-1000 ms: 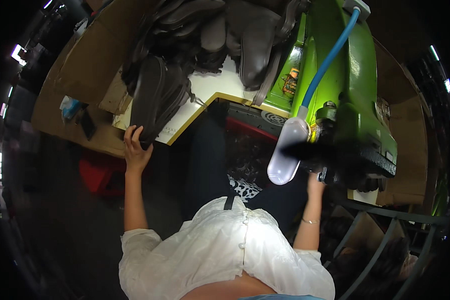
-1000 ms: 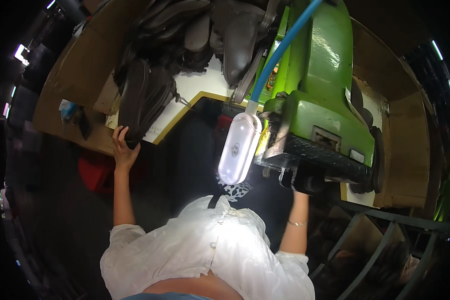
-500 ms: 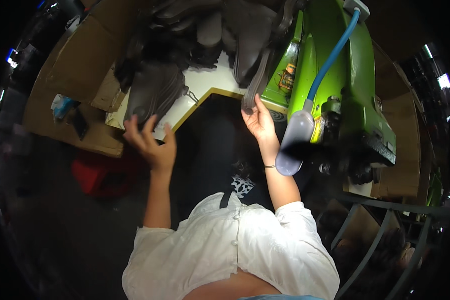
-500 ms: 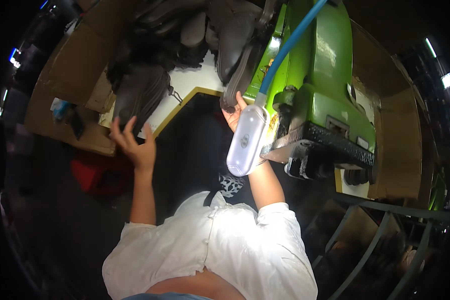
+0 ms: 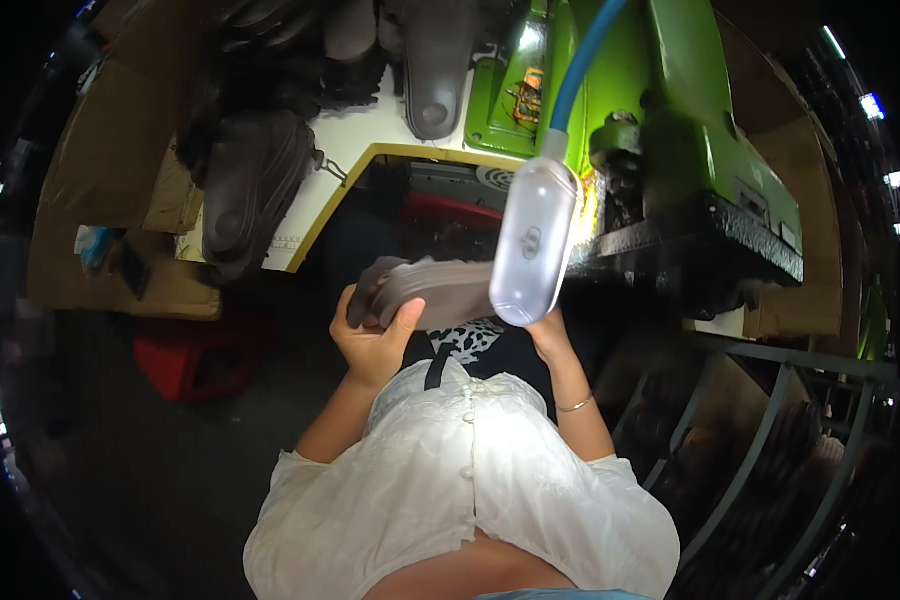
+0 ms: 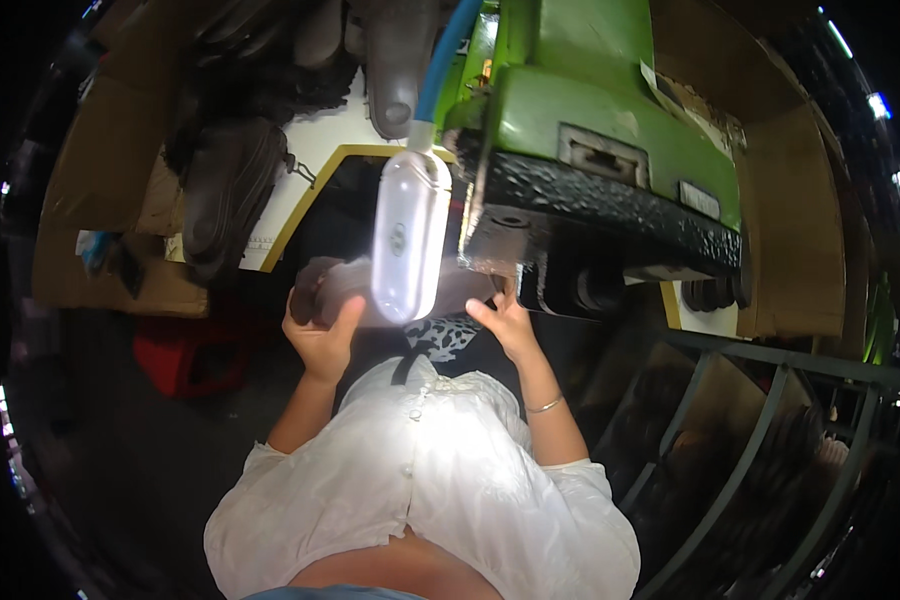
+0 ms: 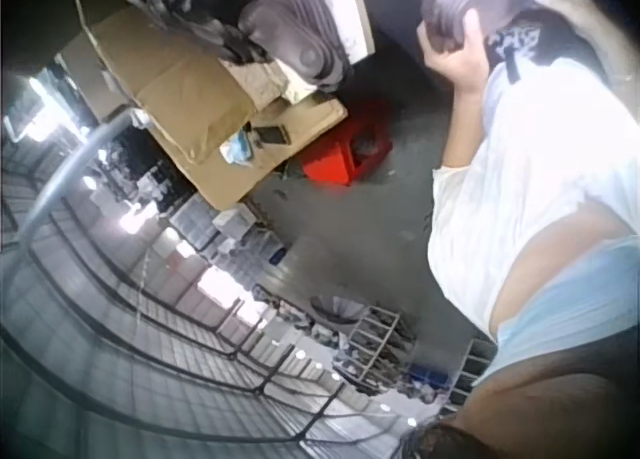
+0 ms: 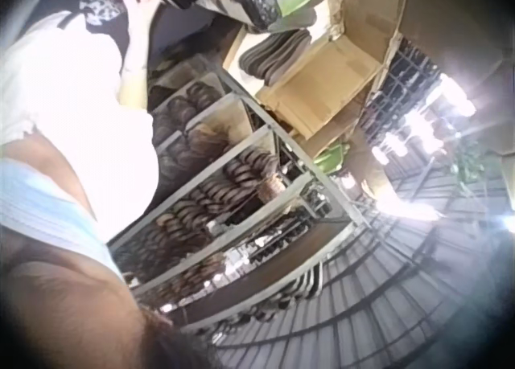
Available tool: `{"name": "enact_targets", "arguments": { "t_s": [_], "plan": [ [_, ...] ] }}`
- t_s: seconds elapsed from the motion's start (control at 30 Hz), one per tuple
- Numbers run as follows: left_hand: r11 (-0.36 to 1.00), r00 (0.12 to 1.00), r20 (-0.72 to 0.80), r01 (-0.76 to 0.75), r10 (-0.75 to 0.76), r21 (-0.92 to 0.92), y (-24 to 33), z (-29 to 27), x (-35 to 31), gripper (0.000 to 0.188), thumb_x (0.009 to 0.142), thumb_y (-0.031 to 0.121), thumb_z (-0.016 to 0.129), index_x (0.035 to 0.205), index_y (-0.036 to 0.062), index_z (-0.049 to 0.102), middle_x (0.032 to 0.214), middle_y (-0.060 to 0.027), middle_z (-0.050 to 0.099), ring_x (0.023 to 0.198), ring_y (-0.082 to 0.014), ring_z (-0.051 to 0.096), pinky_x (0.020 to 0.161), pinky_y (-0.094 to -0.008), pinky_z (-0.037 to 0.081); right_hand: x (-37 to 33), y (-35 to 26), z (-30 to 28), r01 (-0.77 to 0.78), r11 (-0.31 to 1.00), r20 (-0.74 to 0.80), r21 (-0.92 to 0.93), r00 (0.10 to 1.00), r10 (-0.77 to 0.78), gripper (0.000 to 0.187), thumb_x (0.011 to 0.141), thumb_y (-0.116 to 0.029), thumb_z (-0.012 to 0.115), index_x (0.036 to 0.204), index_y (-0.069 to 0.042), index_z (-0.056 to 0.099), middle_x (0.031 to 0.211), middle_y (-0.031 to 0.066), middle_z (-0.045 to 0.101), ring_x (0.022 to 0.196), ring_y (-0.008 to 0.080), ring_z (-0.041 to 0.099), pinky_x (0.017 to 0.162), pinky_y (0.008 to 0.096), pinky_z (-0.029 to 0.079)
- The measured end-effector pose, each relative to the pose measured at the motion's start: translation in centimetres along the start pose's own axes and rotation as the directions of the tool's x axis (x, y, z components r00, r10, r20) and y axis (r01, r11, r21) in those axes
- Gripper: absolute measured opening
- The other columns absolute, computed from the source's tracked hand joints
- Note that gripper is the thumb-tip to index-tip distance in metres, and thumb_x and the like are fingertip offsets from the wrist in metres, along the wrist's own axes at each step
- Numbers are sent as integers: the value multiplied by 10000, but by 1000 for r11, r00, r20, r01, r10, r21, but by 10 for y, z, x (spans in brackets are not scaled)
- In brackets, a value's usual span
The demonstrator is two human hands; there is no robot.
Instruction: The person repeatedly picks up dark, curved shoe parts from a pile and presses them against a green grinding machine. They handle the items one at a time, rotating them to grind different edges, and then place them back on the pile. The task involves continuous repetitive handling of the shoe parts against the machine's abrasive surface.
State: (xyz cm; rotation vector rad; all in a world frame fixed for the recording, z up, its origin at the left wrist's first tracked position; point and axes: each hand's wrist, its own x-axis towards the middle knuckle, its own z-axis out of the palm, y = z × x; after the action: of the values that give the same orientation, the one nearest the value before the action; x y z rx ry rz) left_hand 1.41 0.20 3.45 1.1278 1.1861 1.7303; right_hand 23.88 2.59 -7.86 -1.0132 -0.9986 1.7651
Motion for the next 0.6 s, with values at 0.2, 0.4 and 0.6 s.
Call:
{"name": "enact_targets", "arguments": {
  "t_s": [0.2,0.4,0.6],
  "plan": [
    [890,913,316,352,-258,-290,6,63,-15,345,690,42,732,985,-44,577,903,-92,627,834,-129,591,744,-272,479,-50,9,7,-241,877,258,-416,893,368,563,743,-142,683,1219,4,420,1222,133,460,1129,213,442,932,337,391],
    [806,572,569,435,-591,400,-5,113,10,354,752,177,698,1052,23,592,1023,-99,609,901,-139,570,781,-249,455,-58,-2,36,-250,948,172,-196,943,284,395,821,-217,616,1129,10,518,1128,125,541,1053,199,497,890,317,407],
    [914,705,599,387,-379,123,4,91,10,303,796,145,626,1053,-3,565,982,-88,601,895,-151,563,796,-291,456,-79,-8,12,-149,887,166,-437,956,243,476,765,-309,662,1098,10,545,1092,127,569,1035,201,506,879,325,405]
  ]
}}
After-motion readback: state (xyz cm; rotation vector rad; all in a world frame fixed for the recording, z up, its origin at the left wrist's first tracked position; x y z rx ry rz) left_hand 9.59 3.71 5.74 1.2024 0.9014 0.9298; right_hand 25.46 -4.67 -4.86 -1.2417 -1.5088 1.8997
